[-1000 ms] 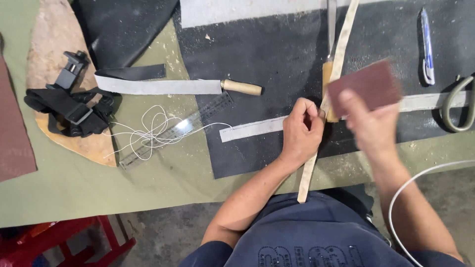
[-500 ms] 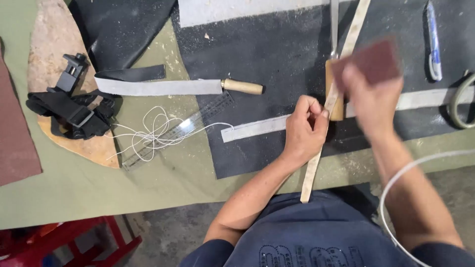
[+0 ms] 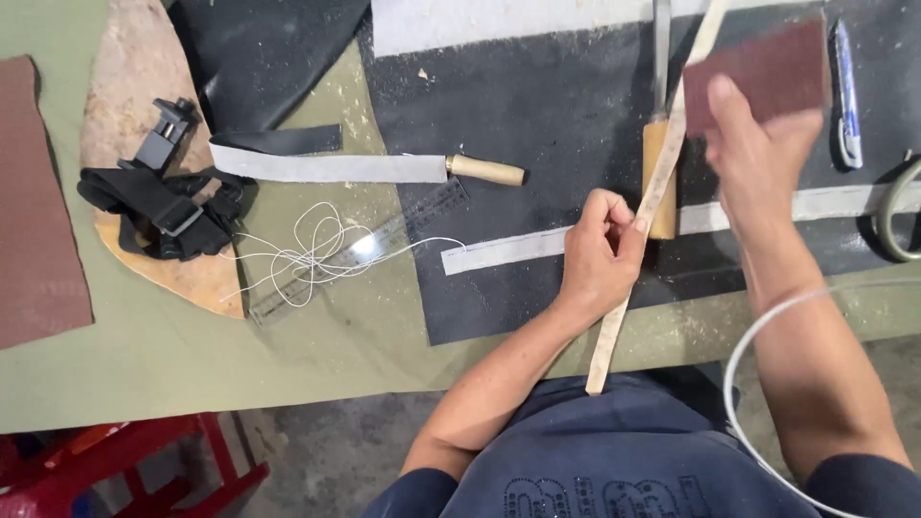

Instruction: A person uses a piece of sandpaper to smooth the surface of a long, thin wooden strip on a workshop table.

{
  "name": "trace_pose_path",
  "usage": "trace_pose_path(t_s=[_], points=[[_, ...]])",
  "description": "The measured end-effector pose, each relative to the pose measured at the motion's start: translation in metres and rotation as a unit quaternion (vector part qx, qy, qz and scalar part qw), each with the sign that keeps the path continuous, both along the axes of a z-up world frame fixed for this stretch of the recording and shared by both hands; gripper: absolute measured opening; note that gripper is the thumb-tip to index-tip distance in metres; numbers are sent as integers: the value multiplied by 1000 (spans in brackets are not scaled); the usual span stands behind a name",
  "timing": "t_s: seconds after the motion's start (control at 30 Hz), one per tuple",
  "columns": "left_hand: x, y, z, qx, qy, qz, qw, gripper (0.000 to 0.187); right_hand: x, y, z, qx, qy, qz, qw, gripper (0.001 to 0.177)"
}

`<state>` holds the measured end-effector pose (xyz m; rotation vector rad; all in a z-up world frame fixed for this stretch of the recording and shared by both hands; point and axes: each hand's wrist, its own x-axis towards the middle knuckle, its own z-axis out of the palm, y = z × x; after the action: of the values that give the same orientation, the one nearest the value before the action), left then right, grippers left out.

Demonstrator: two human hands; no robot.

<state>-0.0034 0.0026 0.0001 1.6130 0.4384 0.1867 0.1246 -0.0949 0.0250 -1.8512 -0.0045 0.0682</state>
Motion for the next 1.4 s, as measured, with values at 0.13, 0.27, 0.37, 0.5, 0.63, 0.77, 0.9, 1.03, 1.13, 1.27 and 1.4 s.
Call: trace_pose_path(t_s=[0.13,0.27,0.37,0.5,0.63,0.77,0.9,1.03,1.13,1.27,1.4], points=[[0,1,-1,-20,11,8,1000,21,-45,-14,10,-81,102,62,990,57],[4,3,3,-20,-11,-17,1000,21,5,-9,-30,-34,-49,43,997,20],[-1,12,9,14,19,-37,999,22,53,-24,-71,105,53,-94,989,53],[-16,45,6,-1,95,-102,990,23,-17,-30,11,-79,140,-12,987,75],[-34,60,27,51,122,-203,970,16,-43,-34,-2,73,139,-31,987,32],[-14,42,44,122,171,-222,952,40,-50,-27,3,-5,96,43,994,40],[11,16,13,82,55,-125,987,32,-51,-31,11,-43,94,55,993,56],[13,3,-9,73,13,-59,996,28,-62,-32,-4,18,83,78,993,23],[11,3,-10,68,-4,-43,997,23,-42,-21,-16,54,-6,56,997,14],[6,-2,-6,35,6,-23,999,17,2,-37,-46,15,55,-87,995,57],[7,-1,-4,24,19,-19,999,17,-46,-29,0,60,76,-49,994,38]])
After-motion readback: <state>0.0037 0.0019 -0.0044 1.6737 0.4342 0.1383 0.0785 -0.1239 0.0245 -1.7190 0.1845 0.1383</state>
